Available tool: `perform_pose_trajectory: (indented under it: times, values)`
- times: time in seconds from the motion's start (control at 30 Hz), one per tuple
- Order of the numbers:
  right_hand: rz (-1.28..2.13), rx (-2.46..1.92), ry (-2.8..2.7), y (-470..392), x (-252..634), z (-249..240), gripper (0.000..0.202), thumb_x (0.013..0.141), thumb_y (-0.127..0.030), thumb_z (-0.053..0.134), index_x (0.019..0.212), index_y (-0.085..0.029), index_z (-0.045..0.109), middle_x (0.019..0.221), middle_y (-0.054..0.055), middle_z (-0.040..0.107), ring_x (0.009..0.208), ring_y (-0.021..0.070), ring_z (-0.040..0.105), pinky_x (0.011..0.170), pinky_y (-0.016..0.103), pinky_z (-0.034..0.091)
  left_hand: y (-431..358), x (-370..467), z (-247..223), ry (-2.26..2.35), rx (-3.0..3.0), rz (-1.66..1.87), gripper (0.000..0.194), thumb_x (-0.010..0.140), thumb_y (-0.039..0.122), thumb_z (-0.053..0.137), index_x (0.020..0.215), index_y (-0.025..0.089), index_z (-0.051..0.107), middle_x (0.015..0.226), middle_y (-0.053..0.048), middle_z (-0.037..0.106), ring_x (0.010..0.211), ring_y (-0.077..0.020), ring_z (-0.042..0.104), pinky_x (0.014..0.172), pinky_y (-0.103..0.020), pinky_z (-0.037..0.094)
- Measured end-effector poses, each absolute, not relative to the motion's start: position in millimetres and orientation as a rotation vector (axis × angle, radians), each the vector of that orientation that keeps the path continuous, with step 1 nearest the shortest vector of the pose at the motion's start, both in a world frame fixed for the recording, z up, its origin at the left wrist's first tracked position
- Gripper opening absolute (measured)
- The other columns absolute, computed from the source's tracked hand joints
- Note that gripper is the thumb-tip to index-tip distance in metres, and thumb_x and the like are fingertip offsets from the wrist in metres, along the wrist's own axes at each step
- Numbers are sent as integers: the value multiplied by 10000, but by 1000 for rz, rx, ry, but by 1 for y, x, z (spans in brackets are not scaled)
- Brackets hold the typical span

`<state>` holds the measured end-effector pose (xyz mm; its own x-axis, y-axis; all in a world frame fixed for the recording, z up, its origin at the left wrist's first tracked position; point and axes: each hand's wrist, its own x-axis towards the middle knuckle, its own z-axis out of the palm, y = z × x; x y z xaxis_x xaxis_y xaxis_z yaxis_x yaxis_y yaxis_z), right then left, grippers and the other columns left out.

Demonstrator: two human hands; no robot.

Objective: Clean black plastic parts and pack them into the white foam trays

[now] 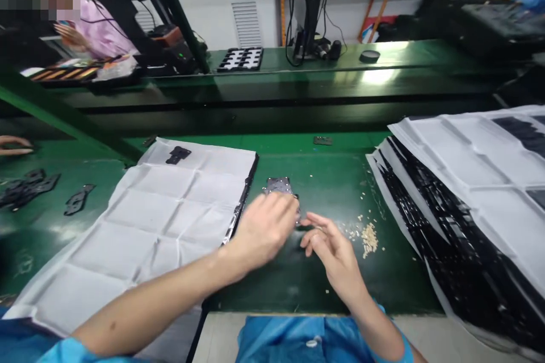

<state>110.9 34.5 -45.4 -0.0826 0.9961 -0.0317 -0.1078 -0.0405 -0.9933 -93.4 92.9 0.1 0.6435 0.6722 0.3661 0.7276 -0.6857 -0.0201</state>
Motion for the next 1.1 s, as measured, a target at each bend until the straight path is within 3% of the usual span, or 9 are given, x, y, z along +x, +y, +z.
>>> perform_pose_trajectory:
  times: [0.13,0.3,0.47,0.57,0.67,0.8,0.93,1.0,1.1]
  values:
    - [1443,-1106,-1060,33,116,-41,369,977,-494,714,1158,-177,660,682,-21,645,619,142,635,644,265,565,64,-50,-9,-903,-2703,-512,349,1047,138,470,1318,-5,636,1288,-240,721,1086,-326,680,835,-427,527]
    - [1341,-1179,-1033,19,136,-48,289,976,-449,705,1085,-183,673,695,-14,651,616,139,613,616,254,533,57,-46,-6,-875,-2864,-511,358,1046,148,508,1369,21,597,1373,-237,675,1202,-334,646,929,-439,547]
    - [1089,-1268,-1266,14,155,-41,159,1035,-310,606,1054,-200,719,761,9,674,679,157,643,630,267,509,62,-51,7,-1152,-2890,-988,506,1014,309,663,1463,115,535,1336,-219,649,1168,-302,654,958,-432,563]
    - [946,-1220,-1508,13,166,-30,189,1047,-222,579,1107,-217,759,945,54,743,840,187,696,747,302,542,68,-49,17,-1548,-3194,-932,275,1052,352,601,1191,132,689,953,-88,724,788,-184,670,728,-302,545]
    - [888,-1169,-1550,13,174,-23,237,1051,-187,581,1191,-242,764,1053,66,767,942,200,719,832,321,558,66,-44,21,-1804,-3499,-816,398,1097,333,503,782,160,672,618,20,606,535,-101,544,566,-233,419]
    - [1083,-1111,-1332,10,172,-25,178,1038,-236,637,1147,-237,778,1051,65,753,960,202,721,832,311,571,52,-38,13,-1868,-3460,-1234,382,1095,314,523,788,157,688,633,17,639,540,-85,582,610,-218,446]
    - [1147,-1045,-1170,6,164,-25,177,1036,-265,637,974,-210,793,907,43,701,743,148,653,660,257,533,42,-31,4,-1655,-3380,-1455,317,1083,229,533,814,156,684,661,12,652,553,-80,590,612,-207,445]
    - [1128,-1044,-1125,5,160,-24,179,1038,-272,634,1010,-216,802,915,36,686,620,109,573,549,238,470,40,-29,2,-1593,-3350,-1523,284,1075,194,539,830,159,679,672,15,653,550,-76,584,601,-202,441]
    - [1098,-1051,-1091,4,157,-24,186,1038,-269,631,1059,-237,813,975,45,684,627,108,573,540,244,461,37,-27,1,-1552,-3310,-1561,271,1065,165,552,824,164,676,641,32,618,537,-69,564,590,-195,429]
